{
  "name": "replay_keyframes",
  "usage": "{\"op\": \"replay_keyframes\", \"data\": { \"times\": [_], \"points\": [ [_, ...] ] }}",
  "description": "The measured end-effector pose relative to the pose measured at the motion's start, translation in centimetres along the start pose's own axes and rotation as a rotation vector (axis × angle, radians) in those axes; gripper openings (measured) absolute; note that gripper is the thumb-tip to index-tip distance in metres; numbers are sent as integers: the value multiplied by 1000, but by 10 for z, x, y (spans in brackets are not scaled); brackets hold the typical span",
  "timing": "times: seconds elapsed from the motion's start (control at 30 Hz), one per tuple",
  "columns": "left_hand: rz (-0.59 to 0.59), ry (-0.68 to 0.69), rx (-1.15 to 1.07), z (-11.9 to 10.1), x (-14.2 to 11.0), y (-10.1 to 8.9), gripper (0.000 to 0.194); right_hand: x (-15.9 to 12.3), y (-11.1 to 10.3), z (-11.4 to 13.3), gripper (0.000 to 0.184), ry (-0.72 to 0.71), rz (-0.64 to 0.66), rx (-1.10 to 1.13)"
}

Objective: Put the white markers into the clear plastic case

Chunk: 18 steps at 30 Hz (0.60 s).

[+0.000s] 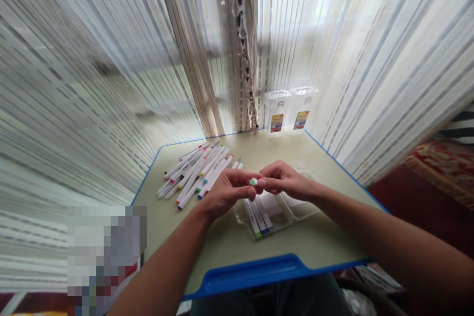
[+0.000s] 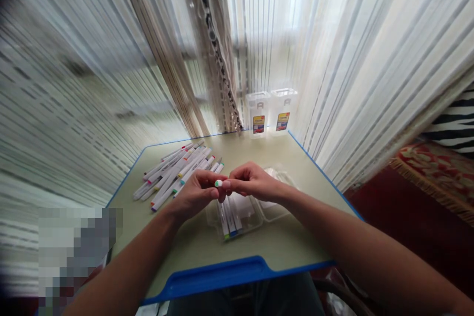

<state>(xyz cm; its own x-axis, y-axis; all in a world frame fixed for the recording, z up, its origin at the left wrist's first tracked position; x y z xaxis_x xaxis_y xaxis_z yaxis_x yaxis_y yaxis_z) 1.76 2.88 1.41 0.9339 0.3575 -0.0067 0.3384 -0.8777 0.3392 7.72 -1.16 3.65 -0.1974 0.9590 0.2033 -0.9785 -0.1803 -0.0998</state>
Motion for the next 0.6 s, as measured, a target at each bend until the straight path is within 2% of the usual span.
{"op": "replay_keyframes", "data": {
  "times": [0.2, 0.33, 0.43, 0.6],
  "points": [
    [-31, 0, 19, 0, 0, -1, 28, 0, -1, -1, 39, -5, 7, -48],
    [-100, 31, 24, -6, 1, -5, 25, 0, -7, 2, 42, -39, -65, -178],
    [-144, 4, 17, -6, 1, -8, 21, -1, -12, 6, 43, -72, -125, -325],
    [-88, -58, -65, -4, 0, -1, 17, -3, -11, 15, 42, -141, -136, -493]
  ]
}}
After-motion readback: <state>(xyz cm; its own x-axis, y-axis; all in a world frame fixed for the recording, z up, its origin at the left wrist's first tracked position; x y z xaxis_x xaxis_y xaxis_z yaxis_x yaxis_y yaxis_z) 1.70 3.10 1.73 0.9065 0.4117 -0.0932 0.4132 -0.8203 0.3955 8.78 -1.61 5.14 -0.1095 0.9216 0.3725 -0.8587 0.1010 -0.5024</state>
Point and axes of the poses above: each hand's wrist, its own x-axis towards the middle knuckle, its own y-axis out of the palm, z = x × y, the point moved 10 cm from there along x, towards the middle knuckle, and after that the axes turned 5 degrees about -y, right-handed, at the moved point
